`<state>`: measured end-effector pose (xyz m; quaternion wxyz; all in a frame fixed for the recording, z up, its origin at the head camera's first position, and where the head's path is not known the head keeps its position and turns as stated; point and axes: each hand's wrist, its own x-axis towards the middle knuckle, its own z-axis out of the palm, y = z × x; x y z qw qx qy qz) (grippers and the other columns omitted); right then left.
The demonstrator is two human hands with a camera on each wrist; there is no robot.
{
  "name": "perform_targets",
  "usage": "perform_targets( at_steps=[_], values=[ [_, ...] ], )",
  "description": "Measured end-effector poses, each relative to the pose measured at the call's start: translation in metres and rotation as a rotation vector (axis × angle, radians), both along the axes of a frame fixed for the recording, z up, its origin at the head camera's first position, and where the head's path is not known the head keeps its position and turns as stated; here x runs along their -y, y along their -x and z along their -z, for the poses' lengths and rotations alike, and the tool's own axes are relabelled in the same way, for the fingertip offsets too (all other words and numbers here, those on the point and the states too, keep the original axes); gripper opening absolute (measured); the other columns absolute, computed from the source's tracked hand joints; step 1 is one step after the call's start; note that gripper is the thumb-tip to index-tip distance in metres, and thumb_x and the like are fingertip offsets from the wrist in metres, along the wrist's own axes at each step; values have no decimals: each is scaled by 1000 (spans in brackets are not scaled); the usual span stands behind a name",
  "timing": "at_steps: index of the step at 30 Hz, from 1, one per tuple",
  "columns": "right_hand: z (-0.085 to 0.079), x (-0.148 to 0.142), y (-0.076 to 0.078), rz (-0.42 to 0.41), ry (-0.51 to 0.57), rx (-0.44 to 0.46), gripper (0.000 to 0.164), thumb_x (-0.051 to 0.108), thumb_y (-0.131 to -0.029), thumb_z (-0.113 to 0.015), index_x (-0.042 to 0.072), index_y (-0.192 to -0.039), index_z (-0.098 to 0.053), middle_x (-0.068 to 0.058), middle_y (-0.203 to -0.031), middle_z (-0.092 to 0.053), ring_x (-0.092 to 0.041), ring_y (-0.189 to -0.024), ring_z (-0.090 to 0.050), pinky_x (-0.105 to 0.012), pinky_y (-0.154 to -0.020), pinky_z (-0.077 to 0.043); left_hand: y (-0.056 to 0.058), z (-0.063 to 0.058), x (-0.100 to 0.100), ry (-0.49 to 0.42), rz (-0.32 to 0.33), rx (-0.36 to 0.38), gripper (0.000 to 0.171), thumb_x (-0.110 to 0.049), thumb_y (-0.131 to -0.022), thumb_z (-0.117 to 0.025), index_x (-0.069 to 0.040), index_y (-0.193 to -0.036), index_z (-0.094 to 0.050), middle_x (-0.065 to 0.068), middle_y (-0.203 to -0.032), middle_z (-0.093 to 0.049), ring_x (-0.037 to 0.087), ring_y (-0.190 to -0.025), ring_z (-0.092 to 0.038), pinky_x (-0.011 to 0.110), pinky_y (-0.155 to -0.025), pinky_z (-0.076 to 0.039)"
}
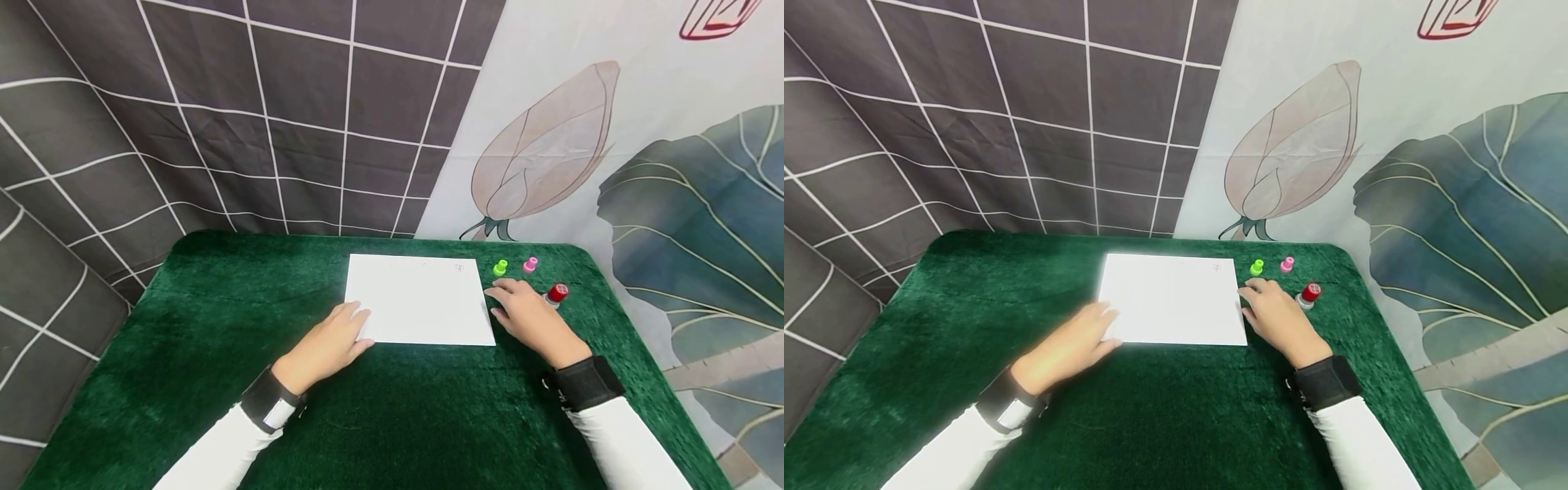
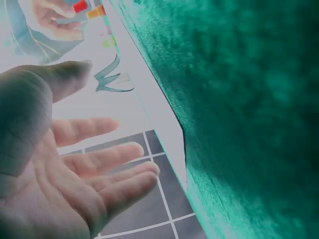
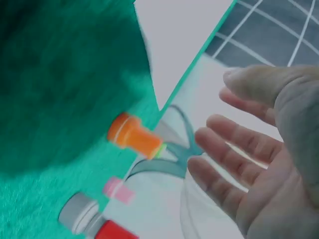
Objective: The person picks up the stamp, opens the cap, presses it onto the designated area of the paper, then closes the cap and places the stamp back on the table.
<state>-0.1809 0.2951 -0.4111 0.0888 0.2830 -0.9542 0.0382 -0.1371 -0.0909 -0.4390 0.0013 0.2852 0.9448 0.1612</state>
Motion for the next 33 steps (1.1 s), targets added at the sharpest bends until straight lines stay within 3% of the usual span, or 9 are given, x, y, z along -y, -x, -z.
perform_targets(
  at_steps=[4,8,12,22,29,33],
  values=[
    [1,-7,4,112,-61,-21,34,9,-90,-79,-3,-121,-71,-27,-124,-67,-44,-111,-65,-57,-91,-59,-5,0,3,-18,17,-44,55,-38,-103,-64,-3,-144,-55,23,-150,-53,38,-140,-51,52,-111,-50],
    [3,-12,7,204,-101,54,34,10,-90,-79,-2,-121,-71,-29,-124,-66,-45,-107,-66,-58,-88,-60,-8,-1,6,-25,8,-69,55,-39,-103,-64,-3,-144,-56,22,-149,-54,37,-140,-51,52,-112,-50],
    [8,-15,11,237,-81,146,31,7,-91,-77,-1,-121,-71,-28,-120,-67,-41,-102,-69,-55,-84,-62,-9,-2,8,-34,-20,-69,54,-36,-102,-66,-3,-143,-57,22,-147,-55,38,-139,-51,52,-113,-49],
    [15,-17,23,263,10,231,22,-8,-91,-69,-4,-113,-71,-23,-104,-66,-37,-94,-67,-55,-85,-61,-8,-6,13,-58,-57,-20,51,-34,-101,-68,-4,-142,-58,22,-148,-54,37,-141,-50,53,-111,-50],
    [10,-5,21,180,130,161,12,-2,-93,-73,0,-104,-70,-17,-99,-65,-30,-89,-64,-49,-80,-60,-4,-18,14,-93,-91,-25,48,-33,-101,-68,-5,-139,-61,20,-148,-56,36,-140,-51,53,-113,-48],
    [5,11,19,113,209,120,12,-2,-92,-74,0,-103,-71,-16,-101,-67,-28,-90,-63,-44,-78,-60,-2,-25,13,-120,-104,24,48,-33,-101,-67,-5,-140,-61,19,-149,-55,36,-139,-52,54,-114,-47]
  ],
)
